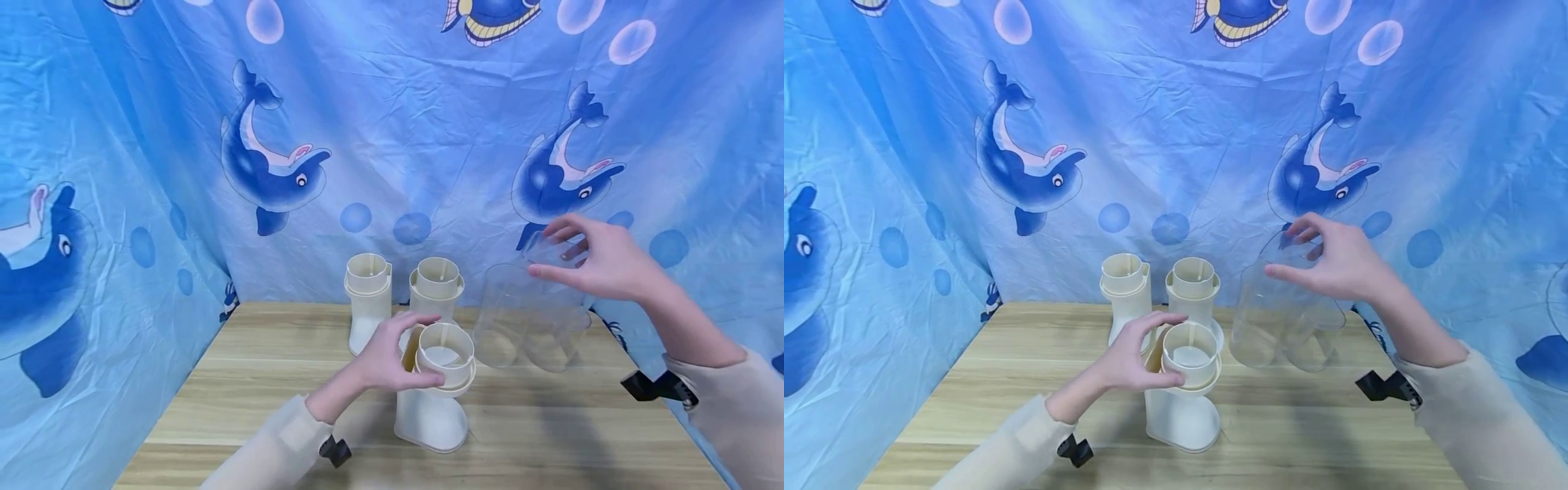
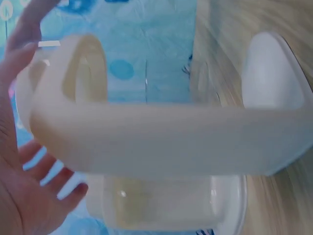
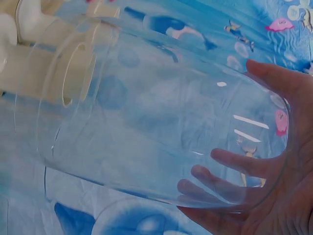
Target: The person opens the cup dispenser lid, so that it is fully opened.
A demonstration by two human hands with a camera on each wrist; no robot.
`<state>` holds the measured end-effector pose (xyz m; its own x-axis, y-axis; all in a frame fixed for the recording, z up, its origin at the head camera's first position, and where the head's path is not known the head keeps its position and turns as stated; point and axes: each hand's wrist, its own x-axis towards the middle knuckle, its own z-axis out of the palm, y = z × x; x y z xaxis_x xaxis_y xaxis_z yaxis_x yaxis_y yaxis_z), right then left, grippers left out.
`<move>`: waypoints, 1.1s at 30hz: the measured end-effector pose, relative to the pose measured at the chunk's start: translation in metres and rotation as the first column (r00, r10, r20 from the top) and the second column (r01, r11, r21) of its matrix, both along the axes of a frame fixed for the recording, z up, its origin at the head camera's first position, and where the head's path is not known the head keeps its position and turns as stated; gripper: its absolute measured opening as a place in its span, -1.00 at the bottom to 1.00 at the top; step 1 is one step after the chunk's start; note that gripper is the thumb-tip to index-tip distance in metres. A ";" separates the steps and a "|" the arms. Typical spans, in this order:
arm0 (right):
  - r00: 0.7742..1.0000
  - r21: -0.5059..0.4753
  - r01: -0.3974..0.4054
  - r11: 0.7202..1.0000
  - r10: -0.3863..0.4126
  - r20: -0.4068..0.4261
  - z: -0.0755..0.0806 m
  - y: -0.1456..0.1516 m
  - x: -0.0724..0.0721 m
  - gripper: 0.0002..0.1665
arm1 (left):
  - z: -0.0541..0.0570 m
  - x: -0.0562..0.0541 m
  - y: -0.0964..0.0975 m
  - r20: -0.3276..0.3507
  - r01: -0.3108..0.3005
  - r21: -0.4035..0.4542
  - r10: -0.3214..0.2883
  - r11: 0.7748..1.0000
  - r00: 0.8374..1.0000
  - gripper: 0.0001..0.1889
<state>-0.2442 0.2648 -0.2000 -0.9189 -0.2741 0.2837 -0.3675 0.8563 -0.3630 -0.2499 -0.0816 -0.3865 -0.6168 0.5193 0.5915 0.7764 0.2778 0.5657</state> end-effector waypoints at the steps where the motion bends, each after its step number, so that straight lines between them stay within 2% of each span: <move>1: 1.000 0.006 0.010 1.000 -0.010 0.005 0.001 0.002 -0.001 -0.10 | 0.001 0.003 0.002 -0.006 -0.023 0.007 0.023 1.000 1.000 -0.11; 4: 0.999 0.027 0.044 0.999 -0.045 0.021 0.003 0.009 -0.005 -0.05 | 0.002 0.007 0.006 0.003 -0.082 0.022 0.082 0.996 0.997 -0.15; 6: 0.997 0.043 0.062 0.997 -0.063 0.032 0.004 0.015 -0.008 -0.01 | 0.003 0.007 0.007 0.017 -0.092 0.027 0.091 0.995 0.996 -0.18; 11: 0.992 0.081 0.109 0.991 -0.113 0.047 0.006 0.030 -0.015 0.08 | 0.003 0.004 0.002 0.054 -0.058 0.023 0.057 0.998 0.997 -0.21; 16: 0.984 0.068 0.164 0.984 -0.168 0.057 0.008 0.044 -0.019 0.11 | 0.007 0.004 -0.001 0.081 -0.027 0.008 0.026 1.000 0.996 -0.18; 18: 0.979 0.058 0.190 0.980 -0.194 0.057 0.008 0.048 -0.021 0.12 | 0.010 0.007 0.001 0.090 -0.048 -0.008 0.049 0.999 0.995 -0.16; 22: 0.972 0.049 0.227 0.973 -0.230 0.047 0.007 0.055 -0.025 0.15 | 0.013 0.012 0.006 0.104 -0.129 -0.040 0.133 0.991 0.986 -0.17; 25: 0.967 0.049 0.249 0.967 -0.251 0.041 0.005 0.060 -0.028 0.16 | 0.015 0.012 0.005 0.126 -0.148 -0.050 0.153 0.988 0.980 -0.21; 28: 0.962 0.044 0.269 0.962 -0.271 0.039 0.004 0.066 -0.030 0.16 | 0.016 0.010 0.002 0.138 -0.109 -0.066 0.118 0.992 0.983 -0.22; 33: 0.954 0.033 0.299 0.954 -0.300 0.021 0.001 0.075 -0.034 0.16 | 0.021 0.005 -0.006 0.125 0.000 -0.107 0.013 0.994 0.992 -0.23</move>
<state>-0.2784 0.3403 -0.1987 -0.9670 0.0066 0.2548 -0.0837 0.9360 -0.3420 -0.2450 -0.0876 -0.3655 -0.6860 0.5711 0.4509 0.6994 0.3464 0.6252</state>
